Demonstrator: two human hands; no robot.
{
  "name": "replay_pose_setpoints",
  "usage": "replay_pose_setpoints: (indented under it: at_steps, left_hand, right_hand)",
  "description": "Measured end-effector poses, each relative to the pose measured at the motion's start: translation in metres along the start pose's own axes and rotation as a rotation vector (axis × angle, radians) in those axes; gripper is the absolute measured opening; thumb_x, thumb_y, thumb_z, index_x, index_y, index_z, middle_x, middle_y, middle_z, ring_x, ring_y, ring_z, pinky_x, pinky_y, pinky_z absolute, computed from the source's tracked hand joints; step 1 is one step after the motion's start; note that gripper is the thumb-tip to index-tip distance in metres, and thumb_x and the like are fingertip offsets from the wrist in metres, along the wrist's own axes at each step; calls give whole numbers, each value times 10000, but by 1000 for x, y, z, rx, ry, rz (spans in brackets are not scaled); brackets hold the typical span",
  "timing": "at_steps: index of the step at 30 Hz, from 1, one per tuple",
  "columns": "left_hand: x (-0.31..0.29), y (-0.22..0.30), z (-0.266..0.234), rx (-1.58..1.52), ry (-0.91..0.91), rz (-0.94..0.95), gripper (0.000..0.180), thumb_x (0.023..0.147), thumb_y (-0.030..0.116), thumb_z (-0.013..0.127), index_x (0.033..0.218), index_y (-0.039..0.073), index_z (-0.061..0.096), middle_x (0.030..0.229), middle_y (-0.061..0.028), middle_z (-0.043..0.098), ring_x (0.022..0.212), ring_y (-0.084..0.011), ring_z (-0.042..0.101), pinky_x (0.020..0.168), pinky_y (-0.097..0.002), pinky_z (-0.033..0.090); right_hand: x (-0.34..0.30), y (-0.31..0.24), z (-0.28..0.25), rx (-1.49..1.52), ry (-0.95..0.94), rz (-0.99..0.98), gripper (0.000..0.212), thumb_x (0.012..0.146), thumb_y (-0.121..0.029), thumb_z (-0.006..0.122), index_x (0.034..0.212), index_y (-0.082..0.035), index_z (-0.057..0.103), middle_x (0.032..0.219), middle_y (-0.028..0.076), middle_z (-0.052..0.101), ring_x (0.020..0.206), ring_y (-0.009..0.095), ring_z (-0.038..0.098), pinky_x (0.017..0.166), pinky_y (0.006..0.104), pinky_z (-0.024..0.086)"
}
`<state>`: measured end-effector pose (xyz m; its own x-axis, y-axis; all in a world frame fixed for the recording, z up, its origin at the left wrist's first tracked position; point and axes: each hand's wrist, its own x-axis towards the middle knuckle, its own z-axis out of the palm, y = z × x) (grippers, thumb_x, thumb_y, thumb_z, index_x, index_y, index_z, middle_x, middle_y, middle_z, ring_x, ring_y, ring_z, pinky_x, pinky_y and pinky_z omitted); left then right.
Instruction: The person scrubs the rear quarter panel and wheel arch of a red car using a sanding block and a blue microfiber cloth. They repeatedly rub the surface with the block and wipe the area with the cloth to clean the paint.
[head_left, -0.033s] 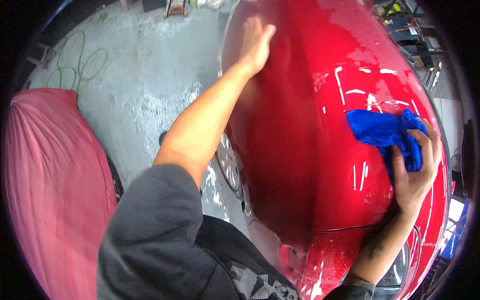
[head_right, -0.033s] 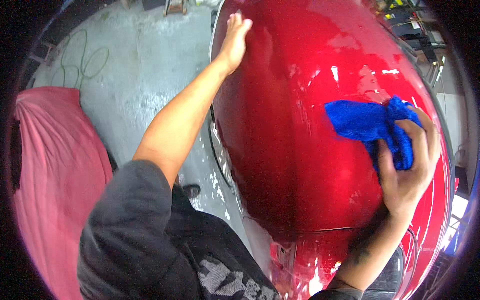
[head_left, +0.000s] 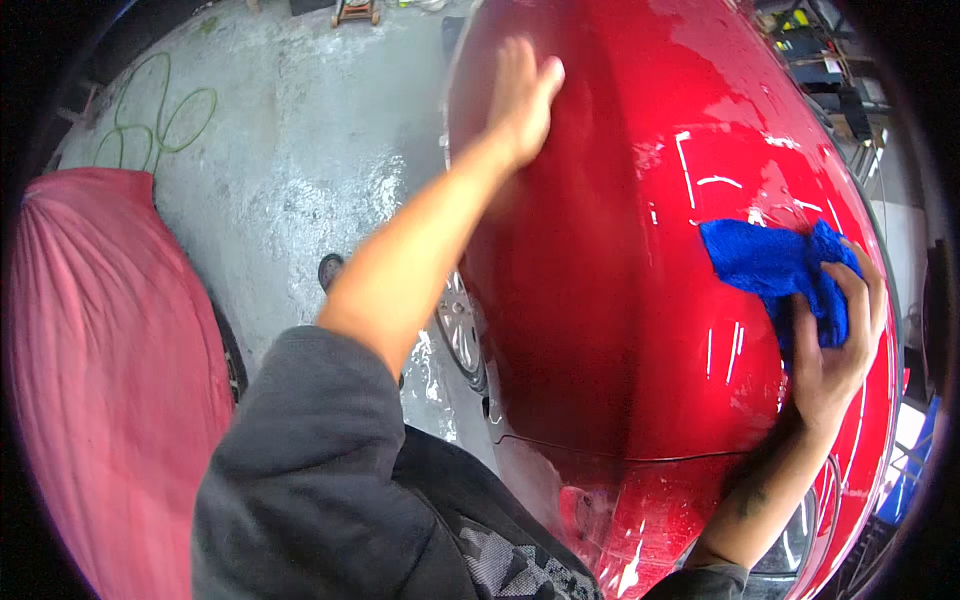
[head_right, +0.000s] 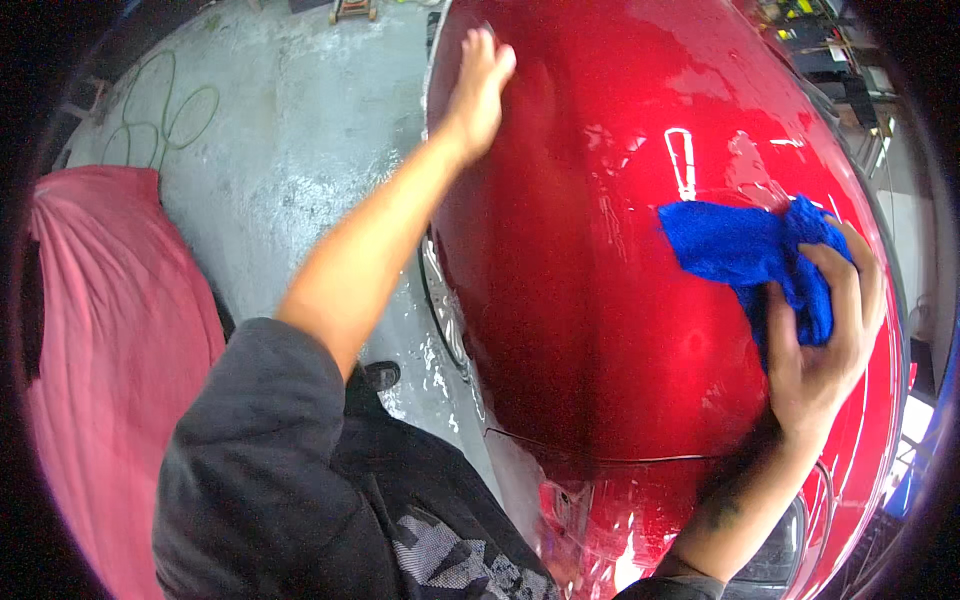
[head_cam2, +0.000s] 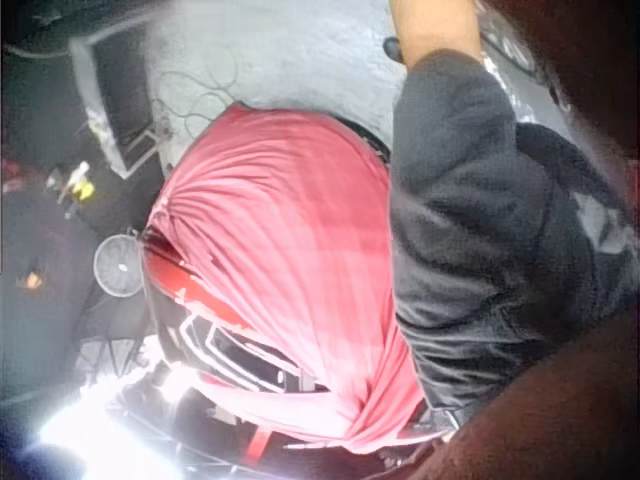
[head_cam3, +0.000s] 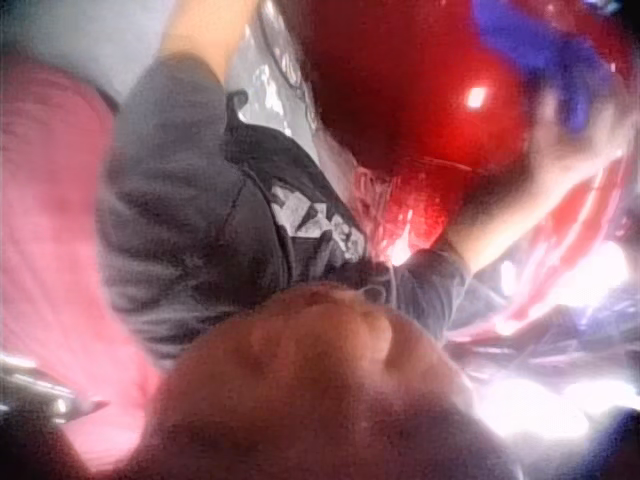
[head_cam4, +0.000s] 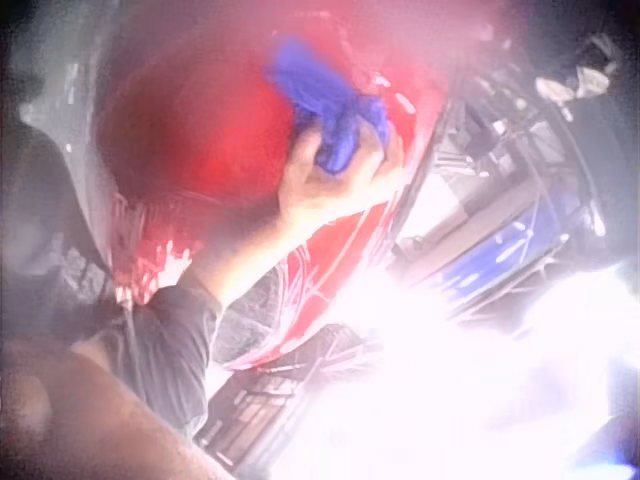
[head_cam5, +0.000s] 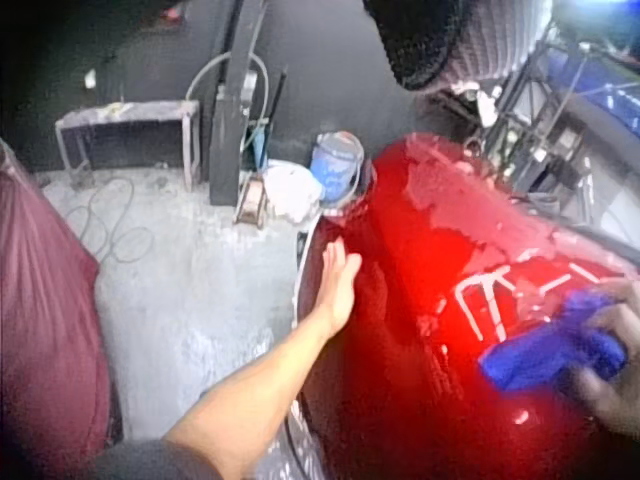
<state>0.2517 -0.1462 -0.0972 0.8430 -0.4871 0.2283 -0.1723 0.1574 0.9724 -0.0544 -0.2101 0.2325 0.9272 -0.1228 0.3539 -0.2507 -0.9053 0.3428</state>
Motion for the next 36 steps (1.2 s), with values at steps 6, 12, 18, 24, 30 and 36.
replay_pose_setpoints:
  at_steps: [6, 12, 18, 24, 30, 36]
  left_hand:
    - [-374, -6, 31, 41, -422, 110, 1137, 1068, 595, 546, 1760, -96, -34, 1830, -383, -86, 1715, -526, -93, 1385, -634, -15]
    - [-33, -65, -15, -82, -17, -117, 974, 1183, 619, 352, 1757, -89, 9, 1859, -294, -89, 1743, -375, -77, 1419, -474, 0]
    - [-267, -27, 20, 168, -161, 45, 947, 1149, 506, 403, 1773, -66, -20, 1854, -333, -64, 1734, -470, -62, 1401, -580, 36]
    - [-207, -89, 5, 142, -121, 10, 903, 1182, 524, 343, 1762, -95, 33, 1859, -322, -24, 1739, -440, -32, 1411, -526, 27]
    - [-157, -112, -14, -125, -5, -242, 983, 1169, 596, 415, 1770, -69, 9, 1874, -280, -16, 1751, -363, -27, 1414, -451, 31]
    - [-325, -103, 3, 222, -237, -137, 1012, 1157, 677, 313, 1777, -52, -18, 1859, -318, -50, 1738, -440, -59, 1397, -580, -3]
  right_hand:
    - [-3, 9, 9, 108, 8, -13, 527, 900, -12, 766, 1425, -60, 758, 1492, 241, 656, 1412, 403, 609, 1238, 513, 440]
    - [-5, 8, 10, 95, 5, -24, 465, 975, -75, 754, 1435, -13, 737, 1474, 245, 657, 1401, 406, 614, 1234, 512, 442]
    - [-14, 12, 15, 72, -27, 18, 435, 990, -84, 749, 1421, -18, 736, 1476, 248, 658, 1399, 399, 615, 1235, 513, 435]
    - [-17, 15, 12, 62, -25, 10, 436, 998, -70, 727, 1425, 15, 710, 1491, 257, 648, 1401, 396, 614, 1238, 504, 431]
    - [-25, 27, 23, 79, -17, 52, 430, 1076, -114, 714, 1494, -16, 684, 1551, 216, 627, 1438, 364, 595, 1246, 491, 432]
    - [-28, 21, 16, 48, -25, 53, 427, 1058, -126, 732, 1470, -22, 695, 1508, 211, 640, 1431, 360, 595, 1238, 482, 438]
